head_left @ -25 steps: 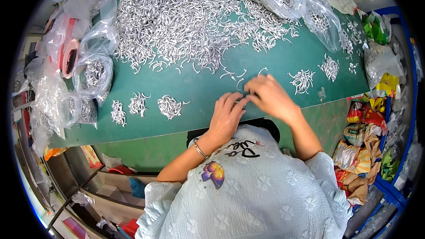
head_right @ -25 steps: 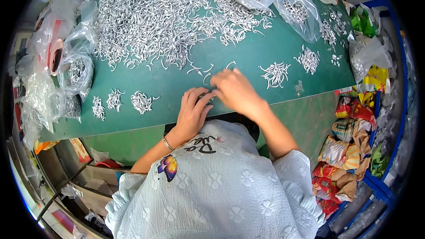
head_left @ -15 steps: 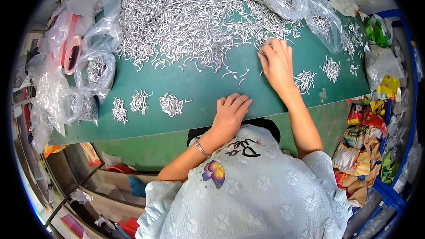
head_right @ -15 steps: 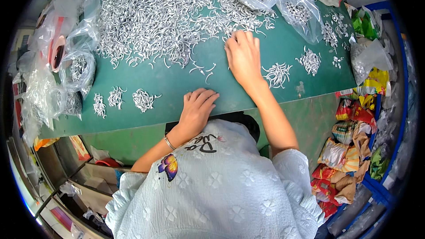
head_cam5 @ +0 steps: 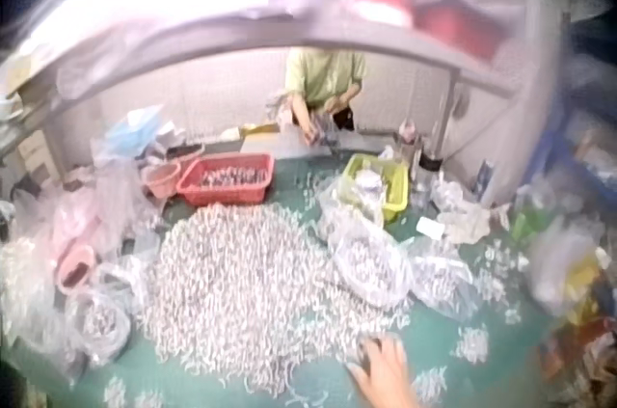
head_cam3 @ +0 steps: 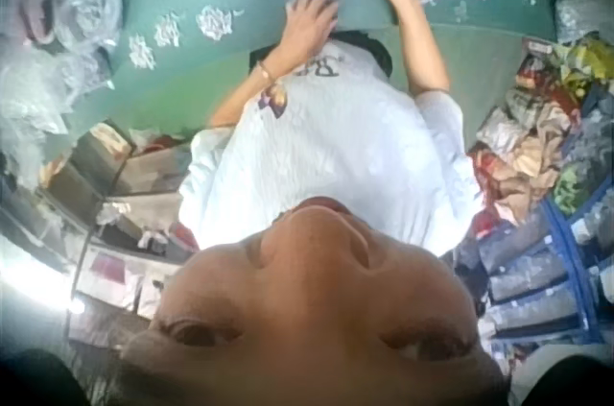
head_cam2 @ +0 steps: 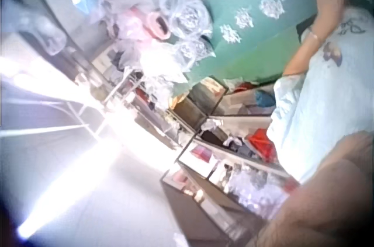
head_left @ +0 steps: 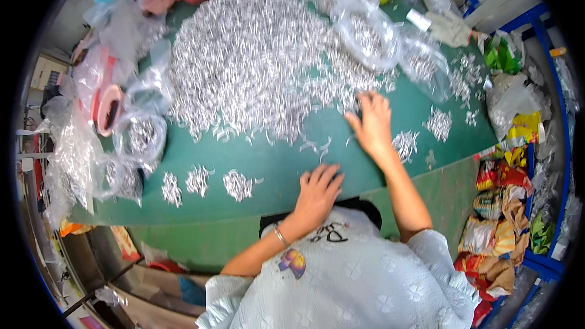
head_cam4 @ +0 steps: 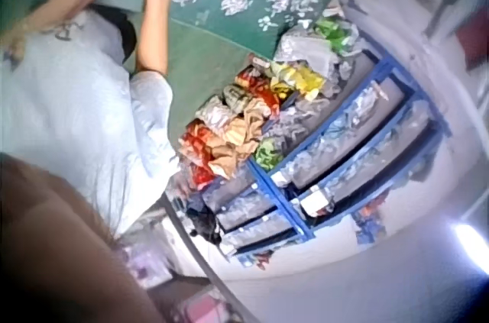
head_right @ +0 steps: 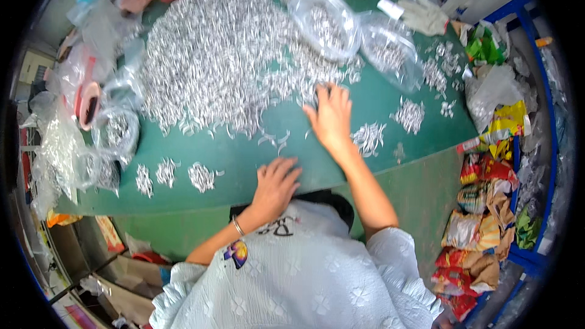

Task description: The person picks up small curved metal parts from a large pile on a green table and sorts them into smaller groups by hand.

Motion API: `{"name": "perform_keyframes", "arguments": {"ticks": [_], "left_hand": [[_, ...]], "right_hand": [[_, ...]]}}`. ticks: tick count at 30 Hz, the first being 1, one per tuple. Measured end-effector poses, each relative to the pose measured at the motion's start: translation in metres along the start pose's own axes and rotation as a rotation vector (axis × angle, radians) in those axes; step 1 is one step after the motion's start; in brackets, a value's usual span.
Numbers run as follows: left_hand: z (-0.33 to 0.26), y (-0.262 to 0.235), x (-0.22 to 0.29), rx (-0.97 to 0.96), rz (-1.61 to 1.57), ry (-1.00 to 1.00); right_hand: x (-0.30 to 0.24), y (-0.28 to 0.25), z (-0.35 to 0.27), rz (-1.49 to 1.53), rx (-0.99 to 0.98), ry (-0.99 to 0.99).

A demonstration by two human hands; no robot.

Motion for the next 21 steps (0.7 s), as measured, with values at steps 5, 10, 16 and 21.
{"name": "perform_keyframes", "arguments": {"ticks": [5, 10, 16, 21], "left_hand": [[0.000, 0.001, -0.006, 0.044, -0.130, -0.015], [-0.001, -0.002, -0.006, 0.087, -0.127, 0.011], [-0.001, -0.003, -0.007, 0.101, -0.161, 0.021], [-0.003, -0.005, -0.009, 0.117, -0.178, 0.001]], "right_hand": [[-0.031, 0.011, -0.024, 0.081, -0.110, -0.082], [-0.041, 0.018, -0.021, 0.400, -0.072, -0.148], [-0.009, 0.045, 0.002, 0.891, -0.247, 0.411], [-0.013, 0.009, 0.022, 0.391, -0.088, 0.052]]}}
Point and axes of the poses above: each hand's wrist, its own z-axis towards the middle knuckle, its own y-axis out of the palm, x = y × z, the point moved 7 cm from there along z, towards the middle knuckle, and after that the axes turned 12 degrees about x, right-handed, at the moved point
